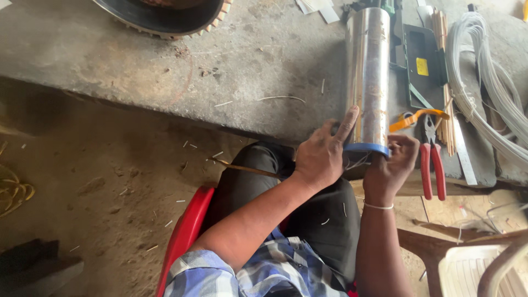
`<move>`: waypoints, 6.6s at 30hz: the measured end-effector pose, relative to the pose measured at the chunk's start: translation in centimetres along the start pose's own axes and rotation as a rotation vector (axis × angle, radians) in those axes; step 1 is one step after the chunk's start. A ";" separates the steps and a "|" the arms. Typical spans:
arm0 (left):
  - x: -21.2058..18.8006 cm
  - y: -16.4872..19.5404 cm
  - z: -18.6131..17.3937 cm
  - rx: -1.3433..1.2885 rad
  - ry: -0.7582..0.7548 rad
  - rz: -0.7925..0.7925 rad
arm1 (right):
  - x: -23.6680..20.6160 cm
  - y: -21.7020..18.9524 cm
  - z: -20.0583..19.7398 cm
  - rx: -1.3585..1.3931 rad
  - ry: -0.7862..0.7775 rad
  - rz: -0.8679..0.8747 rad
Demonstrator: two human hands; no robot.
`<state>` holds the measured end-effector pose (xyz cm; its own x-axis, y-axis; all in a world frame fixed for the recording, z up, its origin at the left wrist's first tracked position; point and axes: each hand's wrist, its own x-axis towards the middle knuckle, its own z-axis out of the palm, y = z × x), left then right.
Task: The person sits and wraps thin wire around the taped end of a metal cylinder, twisting the wire ends together by hand. They then press and smooth blue tape over the wrapped wire to secure it, rotating the cylinder as they work.
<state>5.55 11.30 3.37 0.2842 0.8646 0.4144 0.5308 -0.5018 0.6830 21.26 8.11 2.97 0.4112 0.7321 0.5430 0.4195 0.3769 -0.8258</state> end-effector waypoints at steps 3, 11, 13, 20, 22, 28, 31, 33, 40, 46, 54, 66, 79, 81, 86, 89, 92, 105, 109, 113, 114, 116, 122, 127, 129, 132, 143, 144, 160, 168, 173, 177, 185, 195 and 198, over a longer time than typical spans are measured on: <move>0.0 0.3 -0.1 -0.007 0.048 0.011 | 0.3 -0.3 0.0 0.366 -0.027 0.154; -2.7 -0.5 -3.3 -0.290 0.117 0.126 | -4.2 0.0 -4.0 0.200 -0.079 0.044; -5.1 -1.6 -3.5 -0.260 0.085 0.078 | -6.2 1.3 -5.3 0.117 -0.129 0.129; -6.7 -3.7 0.3 -0.263 -0.291 -0.105 | -7.1 4.3 -4.0 0.334 -0.535 0.599; -6.5 -3.5 0.7 -0.340 -0.378 -0.131 | -6.2 4.1 -3.7 0.449 -0.639 0.599; -6.4 -2.6 -0.3 -0.421 -0.449 -0.188 | -5.4 5.0 -3.5 0.601 -0.793 0.596; -6.4 -2.8 -1.2 -0.530 -0.419 -0.131 | -5.7 6.0 -4.3 0.608 -0.789 0.547; -6.5 -2.5 -1.6 -0.507 -0.416 -0.128 | -5.8 6.3 -4.7 0.545 -0.741 0.505; -7.4 -1.2 -1.7 -0.332 -0.180 0.011 | -4.4 5.1 -5.0 0.162 -0.811 0.124; -8.5 -0.8 -1.0 -0.256 -0.118 0.017 | -5.2 2.9 -5.9 0.597 -0.705 0.520; -8.4 0.4 -1.6 -0.161 -0.097 0.071 | -6.5 4.9 -4.2 0.636 -0.507 0.676; -8.1 1.0 -2.4 -0.154 -0.059 0.024 | -4.5 1.7 -5.7 0.782 -0.735 0.594; -8.3 1.1 -3.0 -0.152 -0.104 0.035 | -4.4 3.4 -5.5 0.470 -0.770 0.350; -8.2 1.1 -2.9 -0.177 -0.084 0.017 | -4.1 3.1 -5.9 0.391 -0.755 0.443; -7.6 0.9 -2.1 -0.070 -0.110 0.028 | -4.8 1.7 -4.6 0.604 -0.658 0.555; -7.8 1.4 -1.5 -0.058 -0.185 0.044 | -6.0 2.3 -3.0 0.439 -0.389 0.552; -7.8 1.3 -1.7 -0.105 -0.132 0.013 | -5.9 3.7 -3.8 0.605 -0.556 0.581; -8.0 0.7 -1.8 -0.111 -0.086 0.055 | -4.8 2.6 -5.9 0.721 -0.719 0.568; -7.7 1.5 -1.7 -0.116 -0.120 0.107 | -5.7 3.1 -3.5 0.478 -0.389 0.576; -7.4 1.2 -2.6 -0.105 -0.074 0.051 | -5.1 4.3 -4.6 0.706 -0.611 0.618; -7.1 1.1 -2.7 -0.100 -0.039 0.044 | -4.7 4.5 -5.3 0.733 -0.724 0.600; -7.1 1.3 -2.8 -0.143 -0.043 0.050 | -4.6 5.0 -5.7 0.567 -0.725 0.394; -7.2 1.4 -2.6 -0.126 -0.086 0.066 | -3.7 2.9 -7.0 0.630 -0.811 0.460; -7.3 1.9 -1.7 -0.053 -0.165 0.110 | -4.4 1.9 -4.7 0.560 -0.553 0.608; -7.2 2.3 -1.4 -0.074 -0.153 0.125 | -4.9 2.8 -3.7 0.391 -0.388 0.578; -6.9 1.9 -1.7 -0.125 -0.093 0.066 | -4.9 4.2 -4.7 0.802 -0.681 0.616; -6.5 2.2 -2.6 -0.089 -0.135 0.080 | -2.8 2.2 -6.8 0.673 -0.809 0.474; -6.4 2.1 -2.6 -0.068 -0.124 0.087 | -2.8 1.7 -6.8 0.814 -0.849 0.529; -6.3 1.2 -1.8 -0.165 -0.074 0.121 | -4.8 3.6 -4.8 0.737 -0.581 0.688; -6.4 1.2 -1.3 -0.141 -0.145 0.109 | -4.1 6.3 -7.1 0.454 -0.737 0.422; -6.4 0.8 -1.9 -0.112 -0.123 0.109 | -2.5 4.1 -7.1 0.635 -0.818 0.464; -6.5 1.1 -1.9 -0.148 -0.139 0.161 | -2.9 2.0 -6.1 0.534 -0.749 0.648; -6.8 2.6 -0.8 -0.123 -0.099 0.164 | -4.7 2.6 -3.5 0.612 -0.395 0.740; -6.1 1.3 0.0 -0.349 -0.059 -0.061 | -3.7 -0.4 -6.2 0.308 -0.663 0.651; -4.8 0.5 1.9 -0.502 -0.139 -0.180 | -2.9 -2.1 -6.6 0.140 -0.723 0.529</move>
<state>5.99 6.91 0.53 0.3447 0.9162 0.2046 0.1443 -0.2671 0.9528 24.50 1.43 4.11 -0.1061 0.9891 -0.1018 0.1989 -0.0792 -0.9768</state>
